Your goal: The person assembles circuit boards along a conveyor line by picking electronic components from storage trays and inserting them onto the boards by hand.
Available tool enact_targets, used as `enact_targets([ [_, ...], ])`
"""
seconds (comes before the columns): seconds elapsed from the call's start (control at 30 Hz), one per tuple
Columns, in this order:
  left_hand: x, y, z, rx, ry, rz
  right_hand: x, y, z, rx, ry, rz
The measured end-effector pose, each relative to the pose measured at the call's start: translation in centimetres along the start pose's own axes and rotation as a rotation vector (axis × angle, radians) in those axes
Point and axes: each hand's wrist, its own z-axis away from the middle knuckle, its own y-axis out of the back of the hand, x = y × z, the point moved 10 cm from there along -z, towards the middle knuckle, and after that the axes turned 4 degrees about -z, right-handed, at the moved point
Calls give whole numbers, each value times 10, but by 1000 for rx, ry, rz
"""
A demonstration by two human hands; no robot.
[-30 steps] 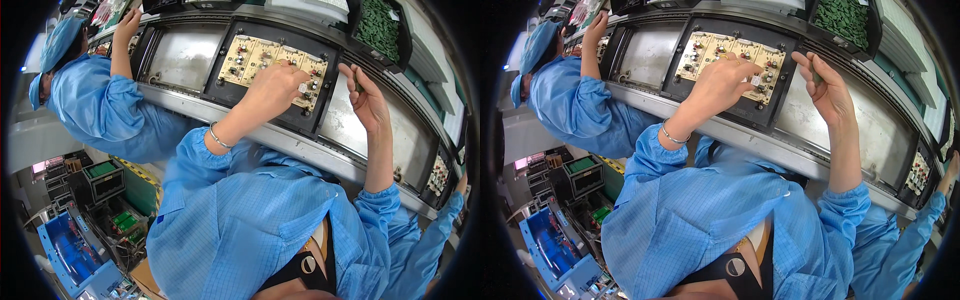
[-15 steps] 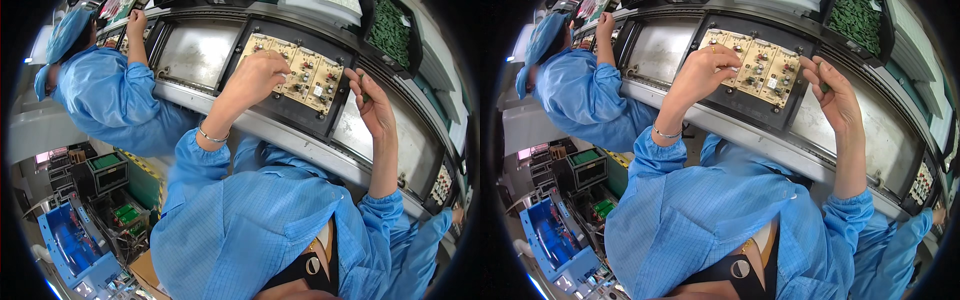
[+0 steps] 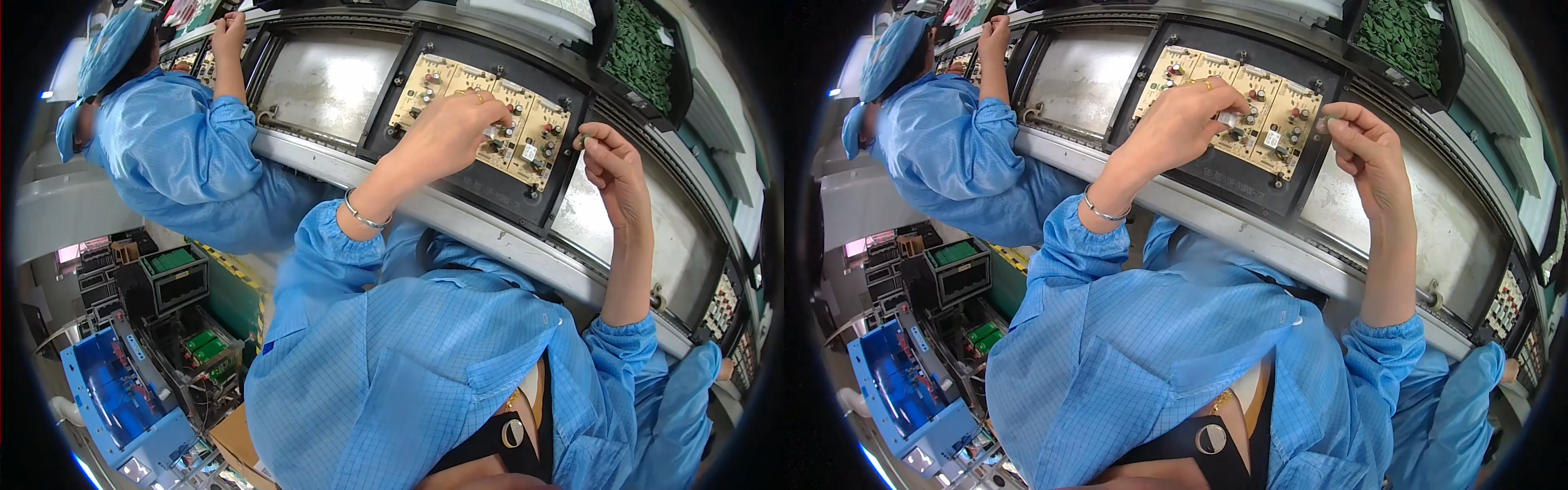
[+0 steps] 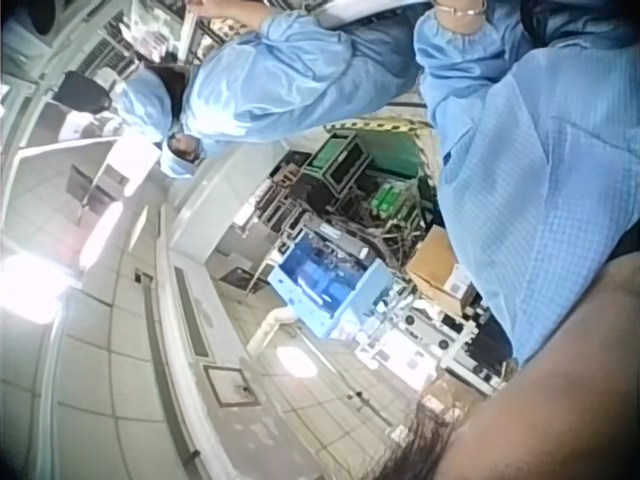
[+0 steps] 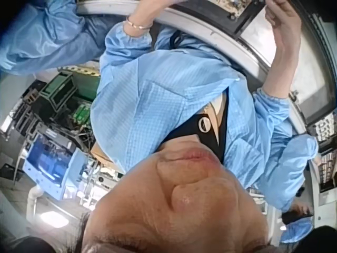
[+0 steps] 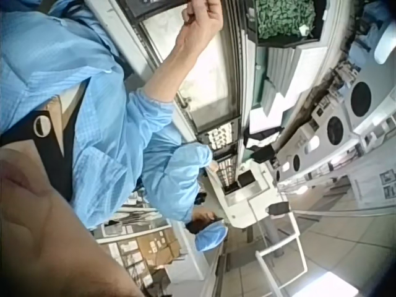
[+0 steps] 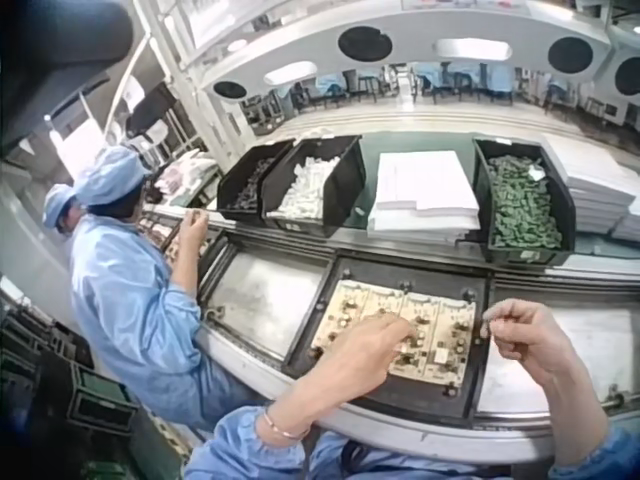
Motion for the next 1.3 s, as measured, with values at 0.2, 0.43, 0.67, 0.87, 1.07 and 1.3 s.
enact_targets([
  [0.2,6,-2,-4,-68,-23,-95,-15,-17,8,2,52,272],
  [0.43,1,-9,-5,-124,7,-78,-12,-24,6,17,103,486],
  [0.67,4,17,-9,-87,-5,-2,-18,-44,13,63,209,769],
  [0.87,-9,44,-15,24,-20,-110,-22,-63,24,163,326,1007],
  [1.07,-16,49,-15,39,-8,-82,-25,-83,28,140,502,1149],
  [1.3,-28,61,-23,13,50,-62,-21,-88,25,142,489,1249],
])
